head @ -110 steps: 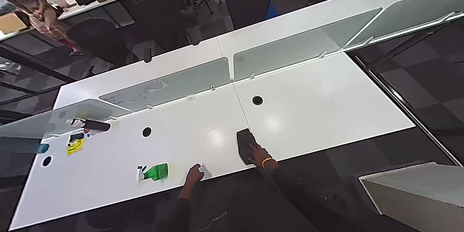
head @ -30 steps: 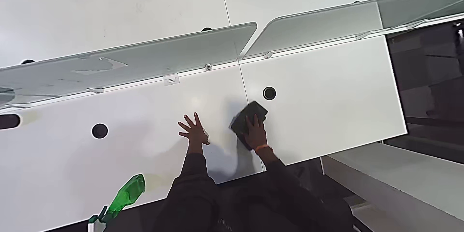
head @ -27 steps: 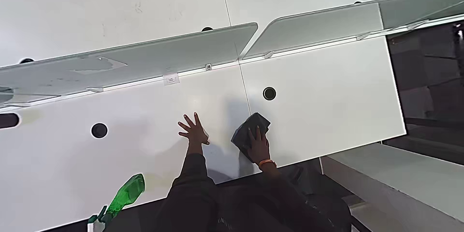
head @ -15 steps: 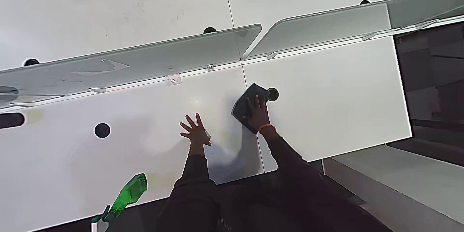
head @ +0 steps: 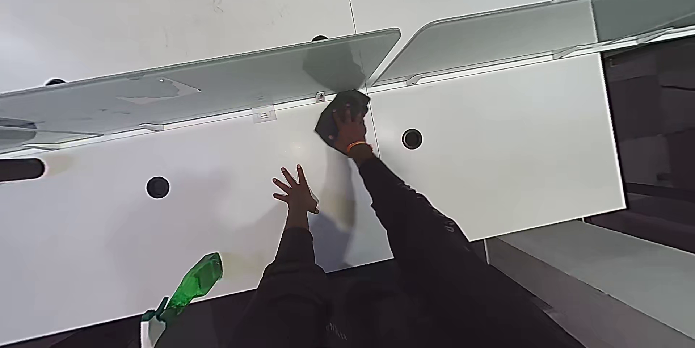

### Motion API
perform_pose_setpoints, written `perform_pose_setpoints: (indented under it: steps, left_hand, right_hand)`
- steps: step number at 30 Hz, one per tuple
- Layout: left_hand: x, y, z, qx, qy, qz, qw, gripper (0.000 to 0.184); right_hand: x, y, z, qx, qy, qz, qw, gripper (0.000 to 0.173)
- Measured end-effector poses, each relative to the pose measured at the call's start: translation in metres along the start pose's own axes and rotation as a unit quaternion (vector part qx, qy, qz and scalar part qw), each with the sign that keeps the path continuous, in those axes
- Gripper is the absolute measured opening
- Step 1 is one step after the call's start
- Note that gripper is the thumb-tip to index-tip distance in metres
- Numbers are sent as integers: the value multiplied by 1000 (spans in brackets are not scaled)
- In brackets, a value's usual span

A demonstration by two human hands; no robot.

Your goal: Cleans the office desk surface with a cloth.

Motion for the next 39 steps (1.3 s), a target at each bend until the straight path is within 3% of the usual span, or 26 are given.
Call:
perform_pose_setpoints:
  steps: [2, 5, 9, 14, 19, 25, 30, 35, 39]
  left_hand:
    - [-2, 0, 1, -5, -4, -4, 1000, 169]
    - [-1, 0, 0, -5, -8, -4, 1000, 169]
    - [0, 0, -1, -11, -6, -7, 1000, 166]
    - [-1, 1, 0, -26, -3, -5, 1000, 163]
    - [1, 0, -2, -16, -2, -4, 1000, 165]
    - [1, 0, -1, -17, -3, -4, 1000, 164]
    - [0, 1, 1, -14, -3, -5, 1000, 165]
    - [1, 1, 1, -20, -3, -4, 1000, 164]
    - [2, 0, 0, -33, -7, 1, 999, 159]
  right_hand:
    - [-26, 34, -21, 10, -1, 49, 999, 87]
    - [-51, 53, -49, -14, 66, 85, 994, 78]
    - [-113, 5, -64, 1, 97, 79, 992, 67]
    - [-222, -76, -88, -34, 96, 8, 995, 78]
    - [-294, -71, -134, -52, 152, 40, 986, 86]
    - [-239, -35, -122, -49, 148, 109, 982, 89]
    - [-144, 1, -78, -39, 135, 126, 982, 100]
    - [-31, 46, -34, -42, 79, 129, 988, 99]
    - [24, 60, -13, -70, 76, 142, 985, 101]
Point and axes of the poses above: each hand's wrist, its own x-axis towards the middle knuckle, its own z-axis out of the back of the hand, y = z × x, the point moved 4 cm from there along x, towards the middle knuckle, and after that the axes turned 1 degree about -x, right-handed, at the moved point
